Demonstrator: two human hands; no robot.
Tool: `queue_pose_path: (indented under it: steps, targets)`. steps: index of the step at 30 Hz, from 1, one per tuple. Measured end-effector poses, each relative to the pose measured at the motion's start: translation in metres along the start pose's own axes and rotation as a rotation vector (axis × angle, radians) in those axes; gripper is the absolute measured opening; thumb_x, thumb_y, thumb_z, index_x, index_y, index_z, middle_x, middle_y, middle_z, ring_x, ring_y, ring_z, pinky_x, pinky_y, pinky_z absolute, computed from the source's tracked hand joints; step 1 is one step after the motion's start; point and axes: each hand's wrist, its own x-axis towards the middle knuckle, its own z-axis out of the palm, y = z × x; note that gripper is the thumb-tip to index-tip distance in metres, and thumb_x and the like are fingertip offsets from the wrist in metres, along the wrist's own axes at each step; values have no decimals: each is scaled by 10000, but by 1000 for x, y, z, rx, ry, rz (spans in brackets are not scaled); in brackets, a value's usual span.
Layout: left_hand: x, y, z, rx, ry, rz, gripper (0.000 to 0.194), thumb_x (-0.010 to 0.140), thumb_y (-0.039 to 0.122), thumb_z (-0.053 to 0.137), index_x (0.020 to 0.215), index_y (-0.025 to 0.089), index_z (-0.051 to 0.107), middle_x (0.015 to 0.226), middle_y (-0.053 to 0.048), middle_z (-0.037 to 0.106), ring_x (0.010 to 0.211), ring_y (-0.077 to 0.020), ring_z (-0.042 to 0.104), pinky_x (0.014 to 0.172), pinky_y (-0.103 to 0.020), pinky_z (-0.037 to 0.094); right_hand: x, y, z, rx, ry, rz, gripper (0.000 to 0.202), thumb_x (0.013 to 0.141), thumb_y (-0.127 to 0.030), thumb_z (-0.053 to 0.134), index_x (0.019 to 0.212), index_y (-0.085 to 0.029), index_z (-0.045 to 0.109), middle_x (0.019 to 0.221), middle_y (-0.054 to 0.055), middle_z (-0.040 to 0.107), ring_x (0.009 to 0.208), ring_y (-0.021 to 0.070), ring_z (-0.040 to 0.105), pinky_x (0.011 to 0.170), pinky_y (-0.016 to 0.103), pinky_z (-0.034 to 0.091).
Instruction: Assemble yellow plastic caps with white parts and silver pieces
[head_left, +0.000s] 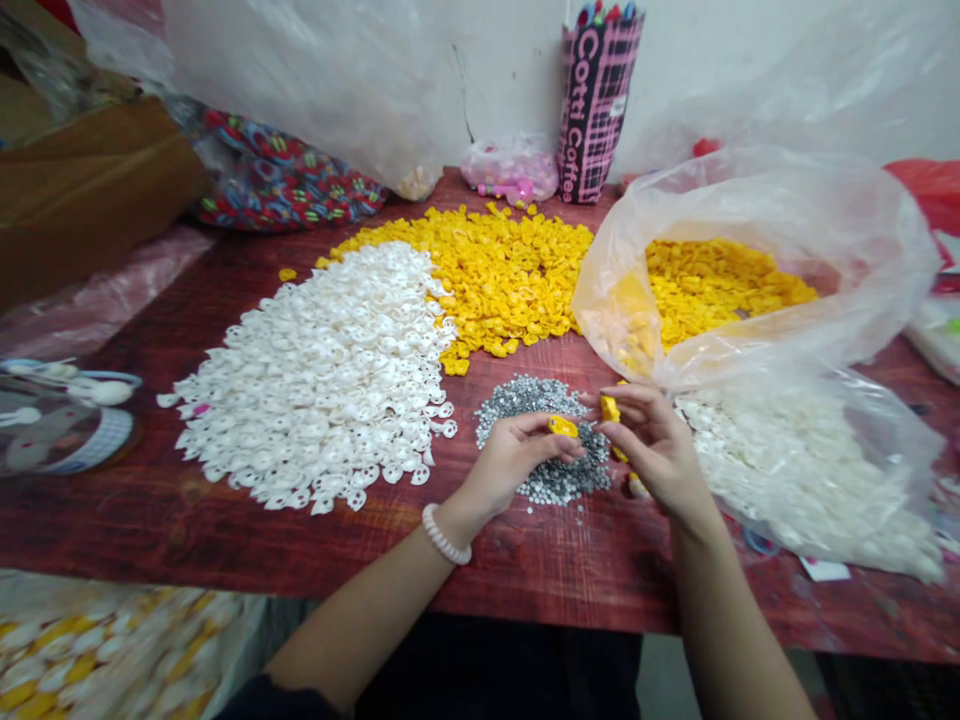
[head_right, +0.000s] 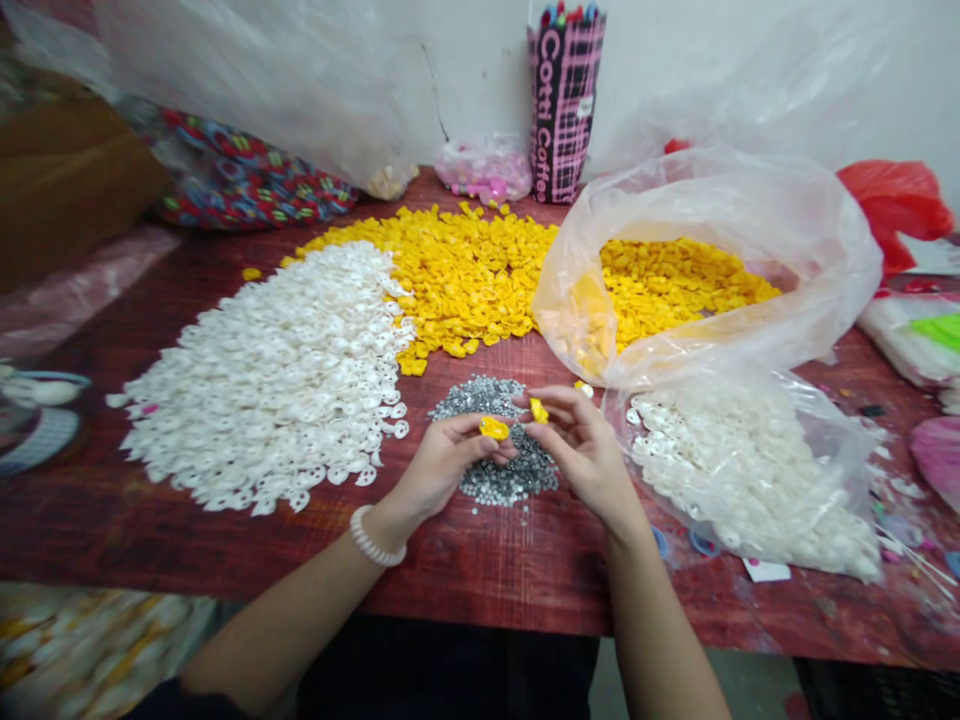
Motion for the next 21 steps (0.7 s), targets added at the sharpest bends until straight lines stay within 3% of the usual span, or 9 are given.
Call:
queue_pose_path:
  steps: [5, 9, 13, 21]
  targets:
    - [0, 4, -1, 90, -64, -32, 223, 700, 361, 687, 710, 140, 707, 660, -30, 661, 619, -125, 568, 639, -258, 433, 1, 5, -4, -123, -87, -89, 321, 713, -303, 723, 1008, -257, 605, 1018, 45, 647, 985, 205, 601, 866, 387, 485]
    - [-2, 7, 1, 137, -116, -72, 262, 678, 389, 694, 631, 131, 699, 599, -24, 636, 570, -121, 527, 592, -251, 404, 2, 8, -6, -239, -128, -130, 353, 656, -370, 754, 965, -247, 637, 921, 37, 629, 887, 198, 583, 796, 368, 473]
    - [-2, 6, 1, 143, -131, -108, 252, 657, 379, 711, 614, 131, 698, 574, -18, 628, 538, -108, 512, 563, -238, 403, 2, 10, -6, -185, -165, -103, 354, 634, -397, 762, 922, -225, 649, 802, 19, 613, 760, 172, 570, 696, 323, 464]
    - [-4, 5, 1, 230, -176, -87, 225, 692, 350, 690, 629, 134, 698, 587, -13, 641, 547, -96, 530, 572, -221, 414, 3, 9, -12, -92, -257, -80, 293, 635, -367, 770, 860, -224, 647, 817, 21, 630, 779, 168, 575, 714, 312, 461]
